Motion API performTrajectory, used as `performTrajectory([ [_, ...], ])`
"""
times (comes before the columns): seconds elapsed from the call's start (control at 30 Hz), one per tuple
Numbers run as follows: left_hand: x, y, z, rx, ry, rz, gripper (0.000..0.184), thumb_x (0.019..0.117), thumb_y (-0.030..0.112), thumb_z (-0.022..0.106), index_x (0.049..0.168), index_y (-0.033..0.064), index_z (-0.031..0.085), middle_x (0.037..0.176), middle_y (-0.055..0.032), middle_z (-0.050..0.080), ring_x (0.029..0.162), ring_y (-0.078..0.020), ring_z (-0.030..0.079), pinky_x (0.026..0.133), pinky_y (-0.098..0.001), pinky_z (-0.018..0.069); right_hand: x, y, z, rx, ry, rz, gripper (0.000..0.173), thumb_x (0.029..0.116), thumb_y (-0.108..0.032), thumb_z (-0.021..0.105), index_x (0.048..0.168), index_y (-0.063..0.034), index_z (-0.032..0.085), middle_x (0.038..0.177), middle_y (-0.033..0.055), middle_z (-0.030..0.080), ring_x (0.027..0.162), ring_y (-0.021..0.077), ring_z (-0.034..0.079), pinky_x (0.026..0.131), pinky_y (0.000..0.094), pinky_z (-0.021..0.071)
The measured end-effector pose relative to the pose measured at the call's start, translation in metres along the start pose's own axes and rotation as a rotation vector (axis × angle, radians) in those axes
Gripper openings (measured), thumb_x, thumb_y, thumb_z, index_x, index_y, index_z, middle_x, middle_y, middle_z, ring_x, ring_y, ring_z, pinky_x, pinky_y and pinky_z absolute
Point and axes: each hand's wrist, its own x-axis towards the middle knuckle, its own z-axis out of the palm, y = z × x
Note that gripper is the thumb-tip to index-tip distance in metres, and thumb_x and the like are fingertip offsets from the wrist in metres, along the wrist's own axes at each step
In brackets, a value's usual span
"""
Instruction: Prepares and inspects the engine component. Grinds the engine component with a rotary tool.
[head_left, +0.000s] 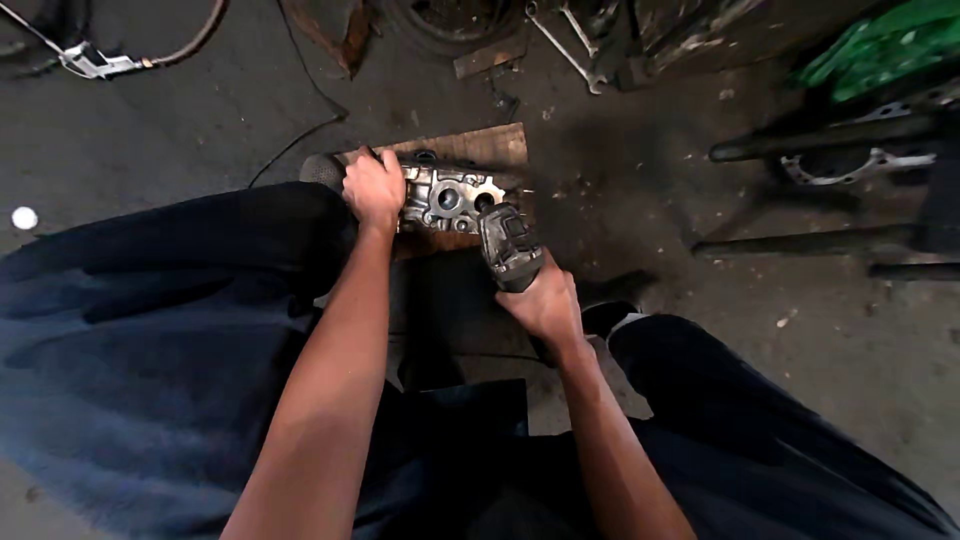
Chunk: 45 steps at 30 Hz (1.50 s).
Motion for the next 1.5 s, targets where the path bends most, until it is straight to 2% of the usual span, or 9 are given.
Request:
performTrajectory([
  [0.43,-0.003,0.001,0.000,0.007,0.022,0.004,0.052,0.1034,0.042,0.036,0.119,0.0025,0.067,0.115,-0.0253,0.070,0.113,-0.0433,0.067,0.089,-0.0667,0.0499,0.007,-0.004,0.010,-0.048,0.008,0.002,0.092,0.0717,-0.041,0.085,0.149,-0.0108,0.047,0.111,0.0157,0.073,0.103,0.0356,0.070,0.088,0.0580,0.0545],
  [0.67,-0.004,-0.001,0.000,-0.007,0.032,0.018,0.051,0.1028,0.040,0.037,0.115,0.0013,0.068,0.113,-0.0254,0.070,0.111,-0.0441,0.067,0.087,-0.0669,0.0499,0.006,-0.009,0.011,-0.070,0.006,0.008,0.087,0.0729,-0.041,0.085,0.147,-0.0113,0.049,0.112,0.0147,0.073,0.103,0.0352,0.071,0.087,0.0570,0.0548],
  [1.13,-0.007,-0.001,0.000,-0.013,0.019,0.003,0.054,0.1038,0.042,0.037,0.120,0.0004,0.067,0.118,-0.0278,0.068,0.115,-0.0463,0.065,0.091,-0.0689,0.0478,0.009,-0.010,0.010,-0.073,0.008,0.002,0.084,0.0744,-0.044,0.083,0.145,-0.0109,0.051,0.115,0.0141,0.072,0.105,0.0331,0.070,0.089,0.0548,0.0543],
  [1.5,-0.006,-0.001,0.000,0.006,0.019,0.007,0.054,0.1032,0.042,0.036,0.120,0.0009,0.067,0.118,-0.0274,0.068,0.115,-0.0451,0.065,0.091,-0.0678,0.0484,0.007,-0.009,0.008,-0.071,0.003,-0.001,0.081,0.0737,-0.044,0.083,0.142,-0.0113,0.053,0.112,0.0130,0.073,0.104,0.0327,0.070,0.088,0.0550,0.0544],
])
